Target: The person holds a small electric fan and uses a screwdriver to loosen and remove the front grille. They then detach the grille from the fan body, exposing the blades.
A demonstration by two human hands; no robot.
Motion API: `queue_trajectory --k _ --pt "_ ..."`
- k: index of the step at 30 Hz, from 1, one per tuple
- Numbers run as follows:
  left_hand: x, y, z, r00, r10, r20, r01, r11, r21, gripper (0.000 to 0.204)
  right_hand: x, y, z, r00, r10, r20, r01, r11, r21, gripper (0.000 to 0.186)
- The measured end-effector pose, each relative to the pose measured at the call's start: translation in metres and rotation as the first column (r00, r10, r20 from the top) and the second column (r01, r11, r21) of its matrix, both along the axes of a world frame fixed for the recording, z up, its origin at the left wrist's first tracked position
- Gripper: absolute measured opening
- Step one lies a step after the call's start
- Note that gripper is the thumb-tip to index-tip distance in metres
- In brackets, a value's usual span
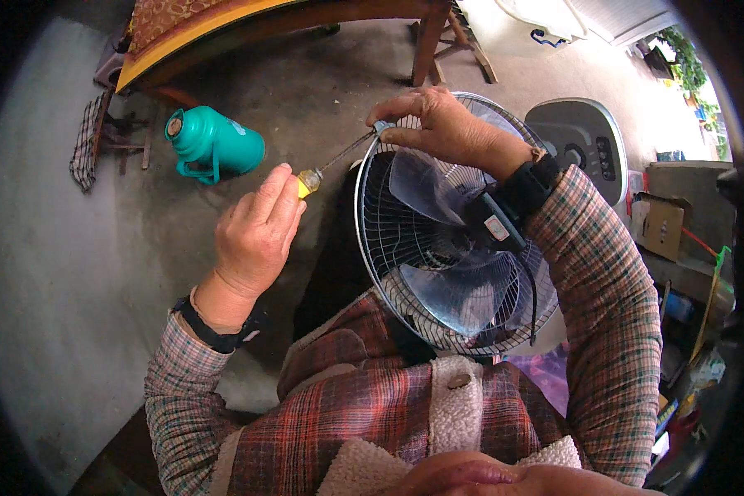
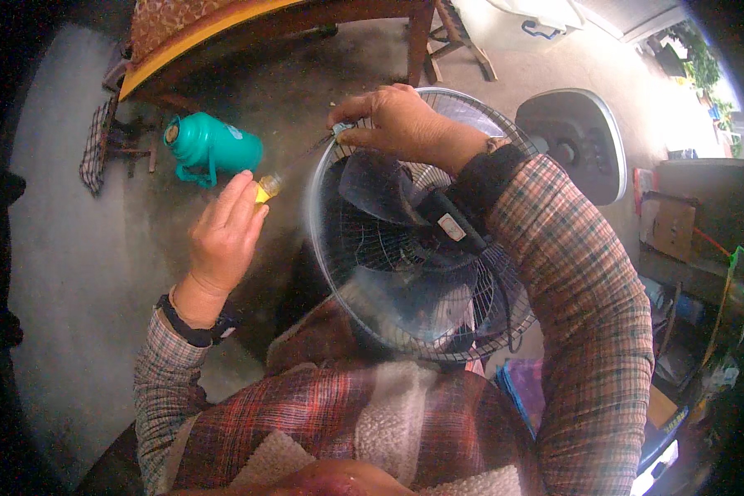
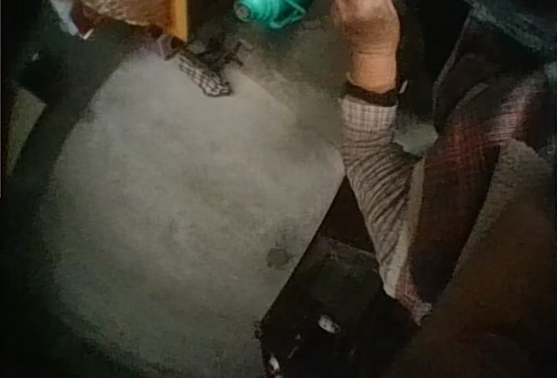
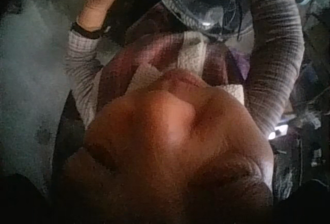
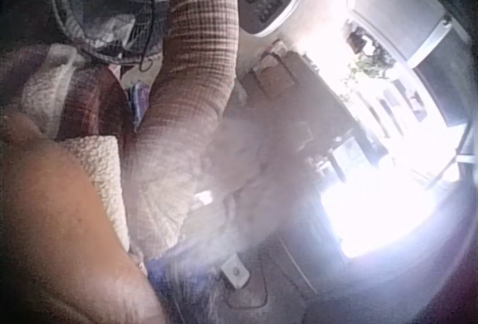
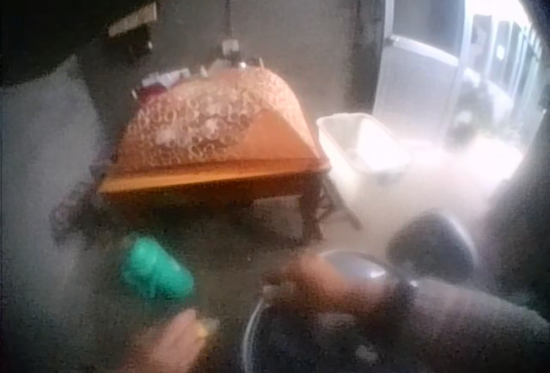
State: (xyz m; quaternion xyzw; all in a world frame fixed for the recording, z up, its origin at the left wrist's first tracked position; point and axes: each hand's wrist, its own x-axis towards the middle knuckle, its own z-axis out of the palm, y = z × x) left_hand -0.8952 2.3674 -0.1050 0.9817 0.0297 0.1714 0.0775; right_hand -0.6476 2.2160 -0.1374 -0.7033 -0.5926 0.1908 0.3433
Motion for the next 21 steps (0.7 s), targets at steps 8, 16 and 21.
queue_trajectory --k 8,16,21 --pt "0.001 0.002 0.002 0.985 0.087 -0.147 -0.133 0.932 -0.337 0.036 0.000 0.000 0.002 1.000 -0.006 0.019 0.007 0.999 -0.038 0.026" --pt "-0.006 0.009 -0.006 0.945 0.101 -0.312 -0.314 0.554 -0.771 0.027 0.000 0.001 0.002 1.000 0.001 0.017 0.000 0.999 -0.037 0.026" --pt "-0.007 0.004 -0.017 0.966 0.062 -0.250 -0.250 0.449 -0.857 0.027 0.000 0.001 0.002 1.000 0.009 -0.006 -0.009 0.999 -0.037 0.026"
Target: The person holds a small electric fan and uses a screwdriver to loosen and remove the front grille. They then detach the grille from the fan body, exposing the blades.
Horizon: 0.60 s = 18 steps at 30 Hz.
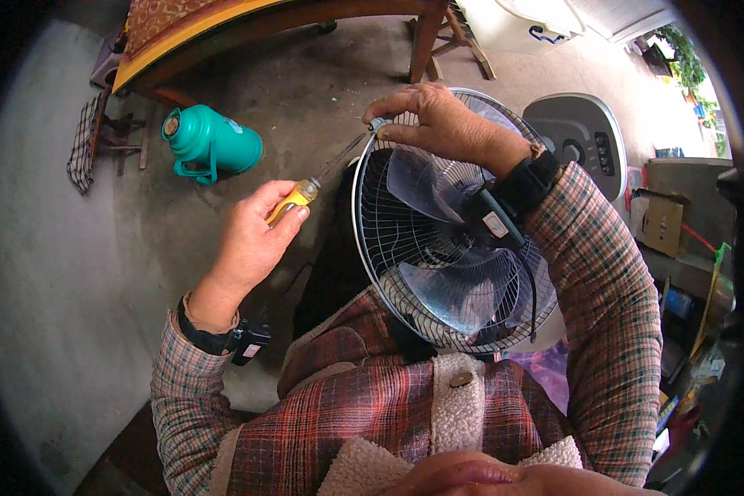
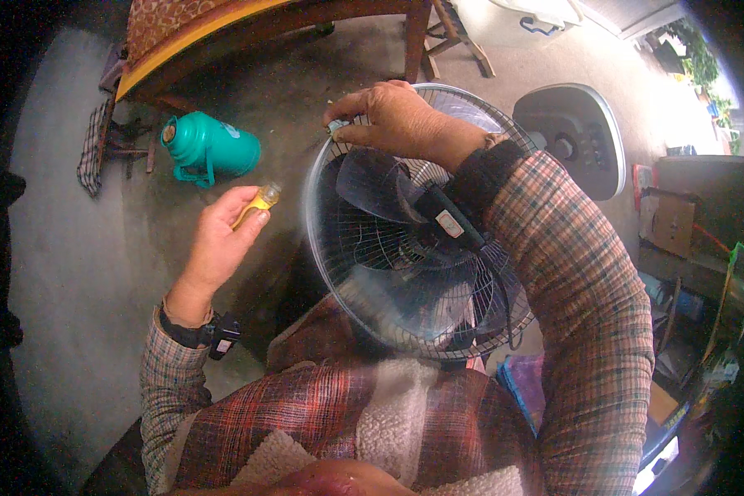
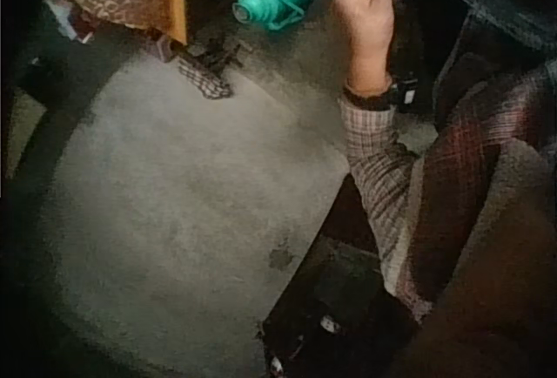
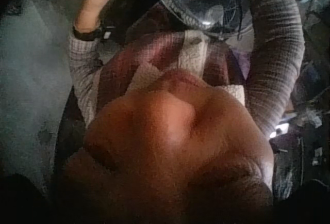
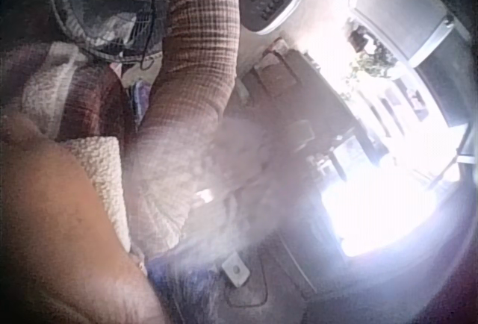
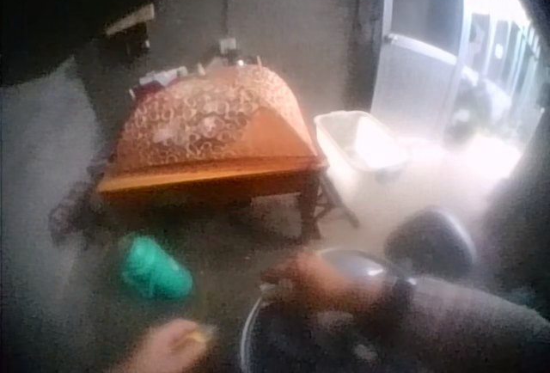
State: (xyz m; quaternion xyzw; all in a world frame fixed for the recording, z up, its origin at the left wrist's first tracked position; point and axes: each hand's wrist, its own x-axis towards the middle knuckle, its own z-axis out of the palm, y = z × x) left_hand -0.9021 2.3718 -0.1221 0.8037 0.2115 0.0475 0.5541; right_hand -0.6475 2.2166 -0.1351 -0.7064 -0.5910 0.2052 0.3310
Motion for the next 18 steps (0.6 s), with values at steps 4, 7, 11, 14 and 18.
queue_trajectory --k 4,7,11,14,18 --pt "0.003 -0.002 0.000 1.000 -0.011 0.011 0.011 0.999 -0.034 0.027 0.000 0.001 -0.002 1.000 -0.012 0.004 0.012 1.000 0.001 0.026" --pt "0.005 -0.002 0.003 0.999 -0.009 -0.037 0.007 0.999 -0.049 0.026 0.001 0.001 -0.002 1.000 -0.013 0.000 0.013 1.000 -0.003 0.026" --pt "0.005 -0.003 0.008 0.996 -0.009 -0.085 0.003 0.998 -0.066 0.024 0.001 0.001 -0.002 1.000 -0.005 0.014 0.005 1.000 -0.009 0.025" --pt "0.006 -0.003 0.012 0.994 0.015 -0.107 -0.031 0.987 -0.155 0.022 0.001 0.001 -0.001 1.000 0.001 0.025 -0.001 1.000 -0.007 0.025" --pt "0.008 -0.005 0.020 0.986 0.005 -0.164 -0.031 0.987 -0.159 0.021 0.001 0.002 -0.002 1.000 -0.008 0.020 0.009 1.000 -0.010 0.025"
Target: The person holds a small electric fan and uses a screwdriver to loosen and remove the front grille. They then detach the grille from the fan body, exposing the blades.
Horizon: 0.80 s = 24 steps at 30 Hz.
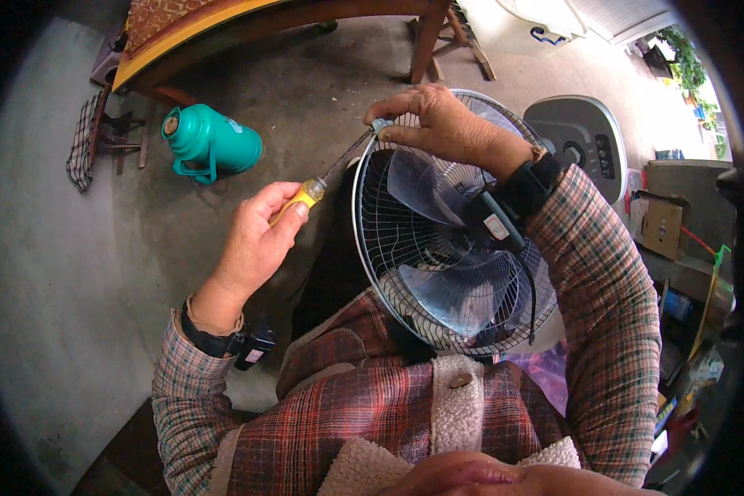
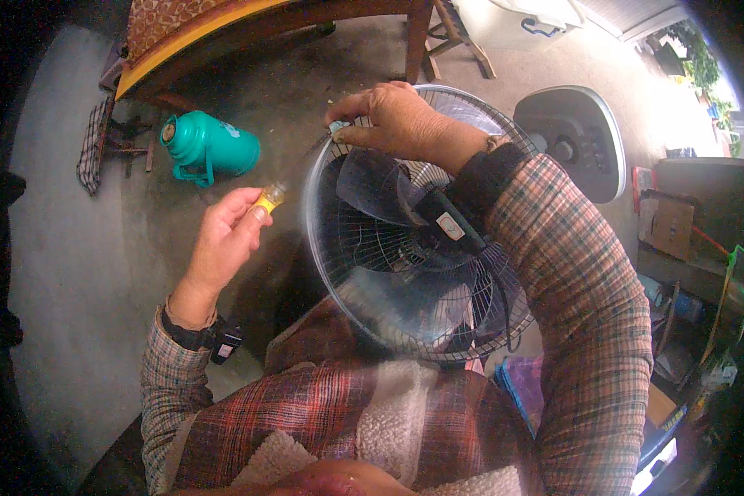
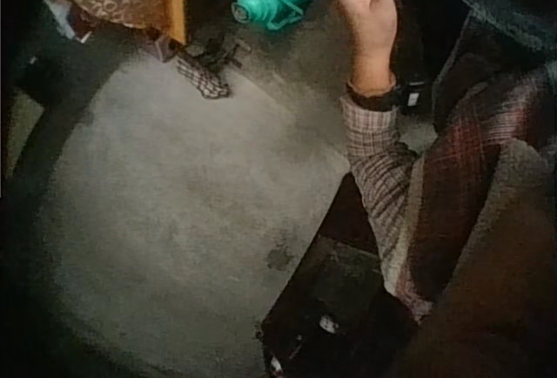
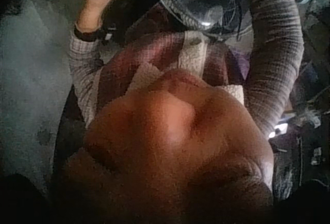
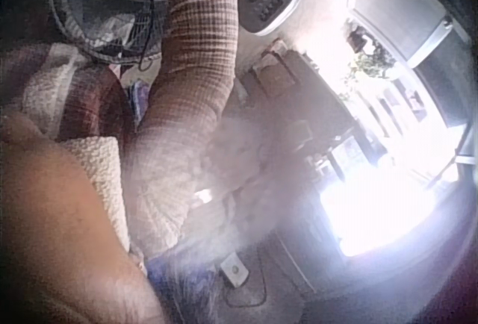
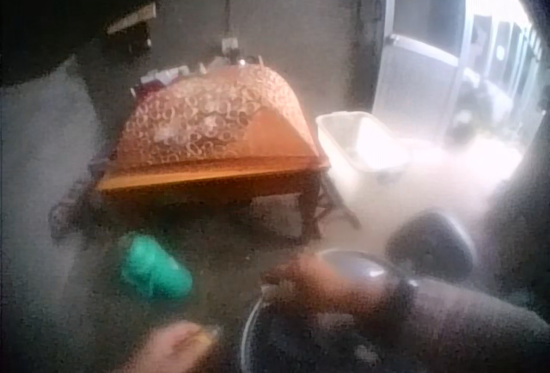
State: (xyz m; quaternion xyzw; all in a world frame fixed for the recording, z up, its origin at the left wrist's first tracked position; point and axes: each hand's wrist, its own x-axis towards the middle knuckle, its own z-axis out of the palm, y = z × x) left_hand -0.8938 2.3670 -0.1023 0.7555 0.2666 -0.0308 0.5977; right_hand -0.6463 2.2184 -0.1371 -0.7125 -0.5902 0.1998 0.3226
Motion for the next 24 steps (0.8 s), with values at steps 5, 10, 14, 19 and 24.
queue_trajectory --k 5,10,14,19,24 --pt "0.001 -0.001 0.009 0.938 -0.346 -0.022 0.062 0.106 0.992 0.030 0.001 -0.001 0.000 1.000 0.012 0.017 -0.013 0.999 0.035 0.025" --pt "0.008 0.003 0.005 0.947 -0.226 0.227 -0.055 0.584 0.810 0.027 0.001 -0.001 0.000 1.000 0.004 0.023 -0.005 0.999 0.046 0.025" --pt "0.010 0.012 0.015 0.990 0.010 -0.138 -0.021 0.997 -0.081 0.024 -0.001 -0.001 0.000 1.000 0.003 -0.002 -0.003 0.999 0.052 0.025" --pt "0.010 0.003 0.015 0.915 -0.400 0.058 0.094 0.351 0.932 0.027 0.000 -0.001 0.000 1.000 -0.012 0.013 0.012 1.000 0.016 0.026" --pt "0.008 -0.005 0.004 0.933 -0.352 0.070 0.055 0.332 0.942 0.029 0.000 0.000 -0.002 1.000 -0.011 -0.011 0.012 0.999 0.035 0.026"
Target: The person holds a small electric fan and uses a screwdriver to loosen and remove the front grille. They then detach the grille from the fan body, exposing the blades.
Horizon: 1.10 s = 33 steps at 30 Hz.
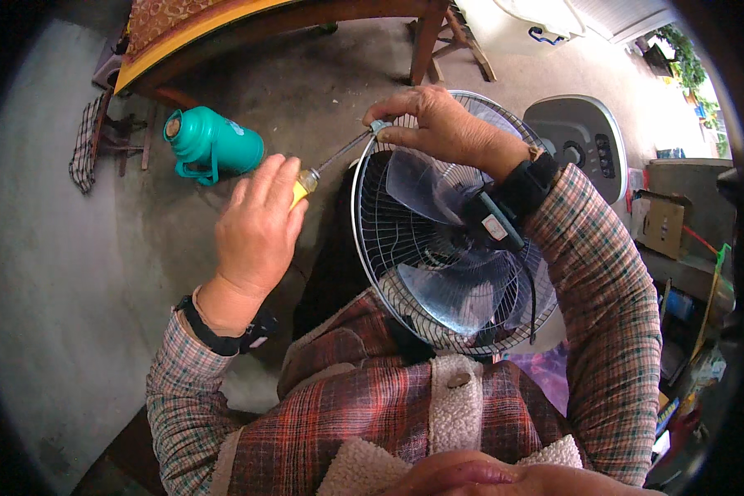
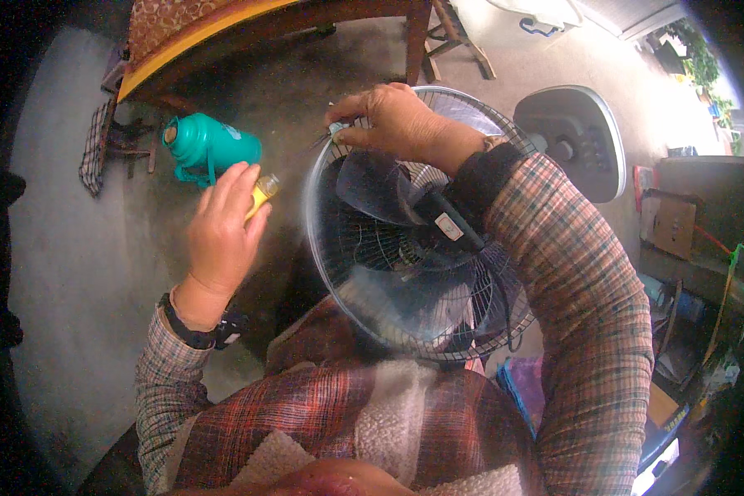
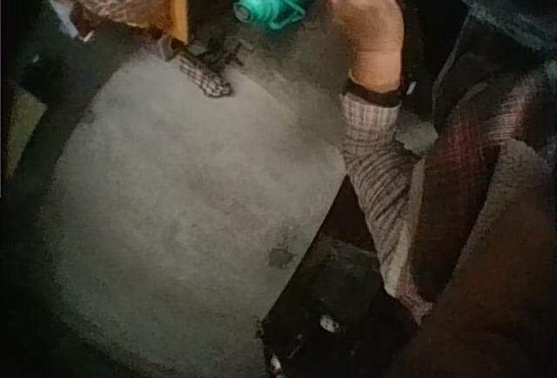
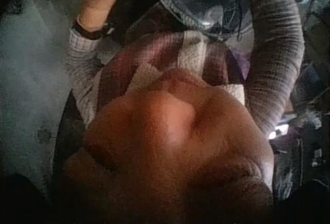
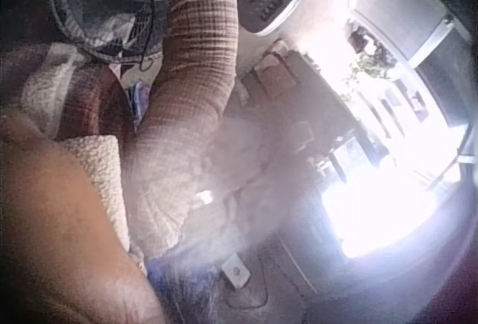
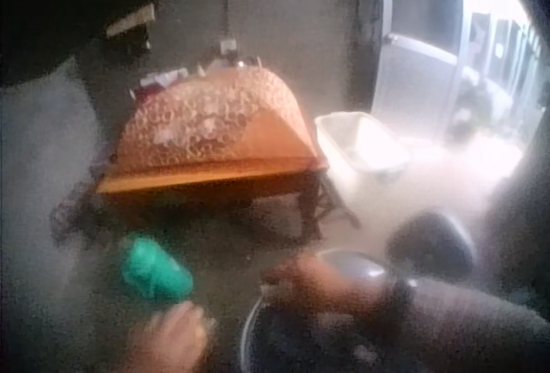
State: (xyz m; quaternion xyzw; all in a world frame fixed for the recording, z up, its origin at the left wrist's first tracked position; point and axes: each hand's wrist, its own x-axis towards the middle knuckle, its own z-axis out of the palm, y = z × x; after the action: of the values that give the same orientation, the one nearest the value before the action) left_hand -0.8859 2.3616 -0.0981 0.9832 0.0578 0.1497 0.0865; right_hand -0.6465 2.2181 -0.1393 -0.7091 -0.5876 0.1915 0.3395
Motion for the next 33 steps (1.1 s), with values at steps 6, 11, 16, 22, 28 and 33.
queue_trajectory --k 6,11,16,22,28,33 --pt "-0.009 0.038 0.020 0.957 -0.032 -0.289 -0.122 0.858 -0.499 0.029 0.000 -0.001 0.007 1.000 0.006 0.027 -0.005 0.999 -0.034 0.026" --pt "0.031 0.089 -0.001 0.992 0.122 -0.040 -0.123 0.802 -0.584 0.021 -0.003 -0.002 0.013 0.998 0.020 0.057 -0.016 0.998 -0.058 0.026" --pt "0.121 0.147 -0.046 0.990 0.119 0.082 -0.092 0.954 -0.285 0.023 -0.002 -0.006 0.015 1.000 -0.003 0.015 0.004 0.996 -0.086 0.025" --pt "0.097 0.134 -0.126 0.929 0.222 -0.297 -0.358 0.325 -0.875 0.014 0.001 -0.005 0.006 1.000 -0.006 -0.009 0.006 1.000 -0.020 0.024" --pt "-0.007 0.101 -0.255 0.832 0.113 -0.543 -0.553 0.244 -0.796 0.020 -0.003 -0.003 0.002 0.999 0.016 -0.043 -0.017 1.000 -0.014 0.023" --pt "-0.063 0.093 -0.373 0.596 0.178 -0.783 -0.784 0.339 -0.519 0.026 -0.002 -0.002 0.004 1.000 0.023 0.020 -0.023 1.000 0.009 0.022"
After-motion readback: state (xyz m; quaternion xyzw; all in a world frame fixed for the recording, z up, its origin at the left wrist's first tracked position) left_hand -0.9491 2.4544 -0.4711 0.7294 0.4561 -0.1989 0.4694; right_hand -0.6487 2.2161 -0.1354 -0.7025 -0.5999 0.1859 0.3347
